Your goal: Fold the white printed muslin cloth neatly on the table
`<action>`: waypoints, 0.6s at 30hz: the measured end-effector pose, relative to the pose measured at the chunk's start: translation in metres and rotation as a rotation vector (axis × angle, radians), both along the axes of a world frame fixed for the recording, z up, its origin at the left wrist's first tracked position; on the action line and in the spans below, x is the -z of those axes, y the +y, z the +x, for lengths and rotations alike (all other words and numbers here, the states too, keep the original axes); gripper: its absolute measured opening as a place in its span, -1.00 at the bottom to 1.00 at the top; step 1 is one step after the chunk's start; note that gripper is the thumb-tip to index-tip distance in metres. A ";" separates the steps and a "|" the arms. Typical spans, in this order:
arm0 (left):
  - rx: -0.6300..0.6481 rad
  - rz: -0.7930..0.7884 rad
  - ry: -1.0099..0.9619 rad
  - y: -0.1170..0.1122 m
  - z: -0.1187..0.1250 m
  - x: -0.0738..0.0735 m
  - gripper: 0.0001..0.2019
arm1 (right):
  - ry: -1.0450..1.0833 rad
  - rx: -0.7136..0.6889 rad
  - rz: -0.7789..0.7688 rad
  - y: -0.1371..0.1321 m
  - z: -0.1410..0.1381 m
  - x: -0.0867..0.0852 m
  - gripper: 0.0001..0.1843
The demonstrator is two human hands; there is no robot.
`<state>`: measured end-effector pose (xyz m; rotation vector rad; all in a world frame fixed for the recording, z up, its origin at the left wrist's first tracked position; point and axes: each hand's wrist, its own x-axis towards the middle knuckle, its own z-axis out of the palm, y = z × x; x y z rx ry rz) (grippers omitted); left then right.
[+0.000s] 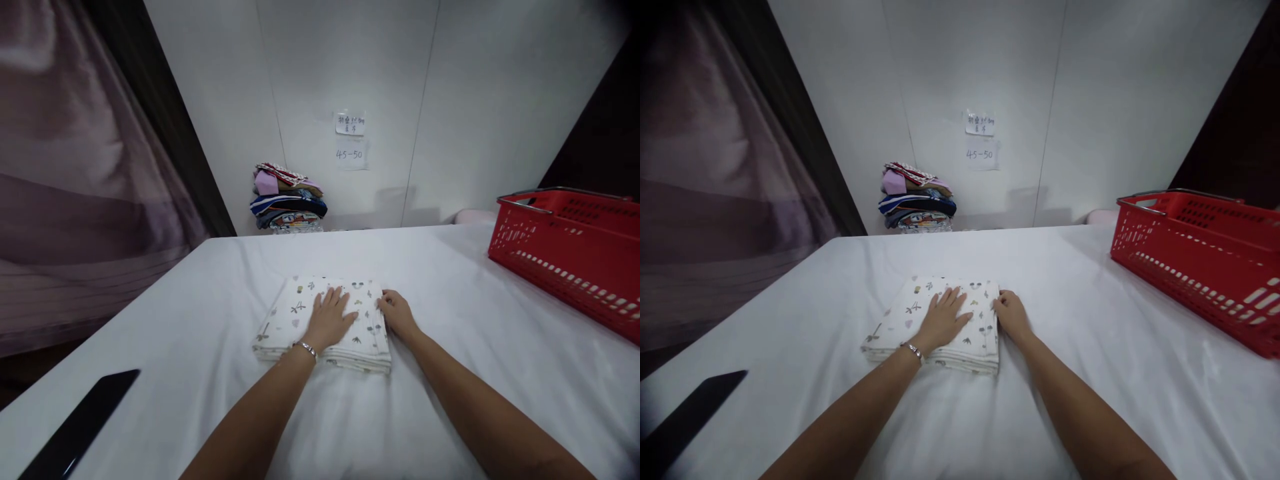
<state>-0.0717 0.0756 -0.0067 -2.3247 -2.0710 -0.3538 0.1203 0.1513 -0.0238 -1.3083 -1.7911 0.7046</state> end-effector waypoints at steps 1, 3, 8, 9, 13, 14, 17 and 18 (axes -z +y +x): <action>-0.001 -0.006 -0.002 0.000 0.000 0.000 -0.43 | -0.006 -0.007 -0.005 0.001 0.001 0.001 -0.79; -0.004 -0.020 -0.008 0.000 0.000 -0.001 -0.42 | -0.017 0.012 0.008 0.003 0.001 0.000 -0.78; -0.012 -0.122 -0.052 -0.001 0.001 -0.009 -0.39 | -0.199 -0.008 0.263 -0.002 -0.014 -0.025 -0.49; -0.020 -0.132 -0.055 -0.001 0.001 -0.009 -0.38 | -0.248 -0.051 0.314 -0.005 -0.020 -0.032 -0.46; -0.049 -0.065 -0.016 -0.006 0.002 -0.006 -0.36 | -0.469 -0.189 0.332 -0.014 -0.041 -0.037 -0.33; -0.045 -0.051 -0.006 -0.008 0.002 -0.004 -0.37 | -0.531 -0.199 0.292 -0.014 -0.043 -0.032 -0.31; -0.025 -0.035 -0.005 -0.012 0.003 0.000 -0.38 | -0.656 -0.187 0.201 -0.008 -0.043 -0.008 -0.29; -0.020 -0.033 -0.011 -0.012 0.003 0.001 -0.38 | -0.670 -0.179 0.204 -0.006 -0.042 -0.001 -0.30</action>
